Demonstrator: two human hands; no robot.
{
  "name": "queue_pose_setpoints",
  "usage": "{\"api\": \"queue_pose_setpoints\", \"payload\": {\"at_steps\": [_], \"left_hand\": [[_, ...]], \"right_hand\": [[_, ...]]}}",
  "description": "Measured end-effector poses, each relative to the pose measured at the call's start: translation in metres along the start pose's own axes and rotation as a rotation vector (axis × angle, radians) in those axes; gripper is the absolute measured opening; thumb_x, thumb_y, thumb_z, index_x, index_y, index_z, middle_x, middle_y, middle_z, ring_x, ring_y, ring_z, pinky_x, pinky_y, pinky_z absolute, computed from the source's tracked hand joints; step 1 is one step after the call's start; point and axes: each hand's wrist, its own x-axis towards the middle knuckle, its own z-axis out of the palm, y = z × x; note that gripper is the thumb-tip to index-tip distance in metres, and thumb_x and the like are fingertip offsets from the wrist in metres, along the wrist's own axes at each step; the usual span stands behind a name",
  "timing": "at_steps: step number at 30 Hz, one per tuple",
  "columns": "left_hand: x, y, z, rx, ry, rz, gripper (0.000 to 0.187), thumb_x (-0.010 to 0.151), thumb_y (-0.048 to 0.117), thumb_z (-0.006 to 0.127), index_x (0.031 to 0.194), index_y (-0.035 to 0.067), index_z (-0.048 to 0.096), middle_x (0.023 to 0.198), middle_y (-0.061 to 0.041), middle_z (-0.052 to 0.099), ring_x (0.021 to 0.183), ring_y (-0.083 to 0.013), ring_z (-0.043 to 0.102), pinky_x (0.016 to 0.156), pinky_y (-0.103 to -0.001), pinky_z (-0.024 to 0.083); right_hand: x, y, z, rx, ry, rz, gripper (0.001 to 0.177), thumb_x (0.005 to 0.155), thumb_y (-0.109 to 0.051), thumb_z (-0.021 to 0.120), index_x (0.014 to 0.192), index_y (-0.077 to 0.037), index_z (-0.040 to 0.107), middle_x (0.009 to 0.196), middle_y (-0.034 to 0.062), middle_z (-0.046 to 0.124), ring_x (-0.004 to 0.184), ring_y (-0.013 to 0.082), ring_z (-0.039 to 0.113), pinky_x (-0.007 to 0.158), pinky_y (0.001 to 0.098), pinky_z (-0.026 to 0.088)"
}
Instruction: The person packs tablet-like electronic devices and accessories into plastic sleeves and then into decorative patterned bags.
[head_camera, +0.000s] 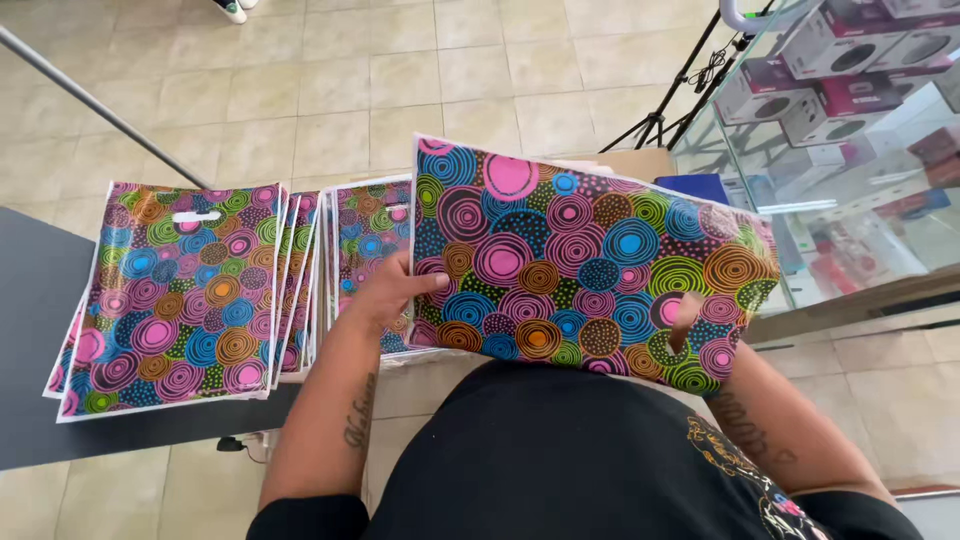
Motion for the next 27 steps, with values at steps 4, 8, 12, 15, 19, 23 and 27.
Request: {"api": "queue_pose_setpoints", "payload": {"at_steps": [4, 8, 12, 15, 19, 23, 27], "left_hand": [[-0.001, -0.057, -0.019, -0.029, 0.077, 0.019, 0.037, 0.085, -0.001, 0.098, 0.121, 0.003, 0.088, 0.115, -0.016, 0.088, 0.103, -0.0276, 0.085, 0.090, -0.043, 0.067], [-0.016, -0.070, -0.041, -0.023, 0.126, 0.090, 0.046, 0.090, 0.001, 0.095, 0.134, 0.003, 0.083, 0.132, -0.022, 0.084, 0.122, -0.0381, 0.081, 0.103, -0.053, 0.063], [-0.050, -0.051, -0.007, -0.141, 0.355, 0.138, 0.018, 0.090, 0.003, 0.097, 0.105, 0.000, 0.087, 0.100, -0.016, 0.088, 0.094, -0.0291, 0.085, 0.084, -0.043, 0.067], [-0.080, -0.074, -0.053, -0.195, 0.495, 0.159, 0.016, 0.094, 0.006, 0.097, 0.102, 0.001, 0.085, 0.098, -0.014, 0.086, 0.091, -0.0269, 0.085, 0.083, -0.042, 0.067], [-0.108, -0.072, -0.067, -0.288, 0.607, 0.046, 0.038, 0.093, 0.018, 0.090, 0.130, 0.011, 0.080, 0.116, -0.014, 0.087, 0.103, -0.0335, 0.085, 0.095, -0.054, 0.071], [-0.140, -0.033, -0.112, -0.578, 1.030, 0.154, 0.067, 0.080, 0.037, 0.094, 0.140, 0.016, 0.074, 0.131, -0.012, 0.085, 0.120, -0.0340, 0.081, 0.107, -0.058, 0.065], [-0.176, -0.004, -0.168, -0.725, 1.320, 0.409, 0.059, 0.087, 0.039, 0.090, 0.138, 0.010, 0.080, 0.136, -0.014, 0.086, 0.123, -0.0345, 0.084, 0.112, -0.057, 0.067]], "right_hand": [[0.023, 0.005, -0.009, -0.071, -0.044, -0.013, 0.059, 0.108, -0.022, 0.085, 0.151, 0.011, 0.061, 0.131, 0.0269, 0.075, 0.104, 0.0314, 0.073, 0.095, 0.0410, 0.060], [0.052, 0.008, -0.006, -0.129, -0.091, -0.035, 0.063, 0.109, -0.023, 0.085, 0.154, 0.013, 0.059, 0.132, 0.0275, 0.074, 0.104, 0.0305, 0.072, 0.095, 0.0392, 0.060], [0.067, 0.006, 0.017, -0.190, -0.165, -0.053, 0.067, 0.110, -0.025, 0.085, 0.157, 0.014, 0.057, 0.134, 0.0281, 0.073, 0.104, 0.0296, 0.071, 0.095, 0.0374, 0.059], [0.109, 0.037, 0.031, -0.238, -0.233, -0.064, 0.070, 0.110, -0.026, 0.084, 0.159, 0.015, 0.056, 0.135, 0.0285, 0.073, 0.104, 0.0289, 0.070, 0.095, 0.0360, 0.059], [0.033, -0.051, 0.062, -0.079, -0.121, -0.218, 0.010, 0.111, -0.010, 0.083, 0.118, -0.010, 0.076, 0.107, 0.0045, 0.082, 0.092, 0.0073, 0.076, 0.080, 0.0234, 0.067], [0.022, -0.066, 0.073, -0.063, -0.146, -0.102, 0.009, 0.118, -0.017, 0.073, 0.121, -0.009, 0.070, 0.104, 0.0127, 0.079, 0.067, 0.0103, 0.057, 0.059, 0.0209, 0.044], [0.016, -0.039, 0.088, -0.161, -0.291, 0.055, 0.015, 0.117, -0.015, 0.070, 0.130, -0.007, 0.073, 0.116, 0.0157, 0.082, 0.082, 0.0172, 0.066, 0.073, 0.0284, 0.051]]}}
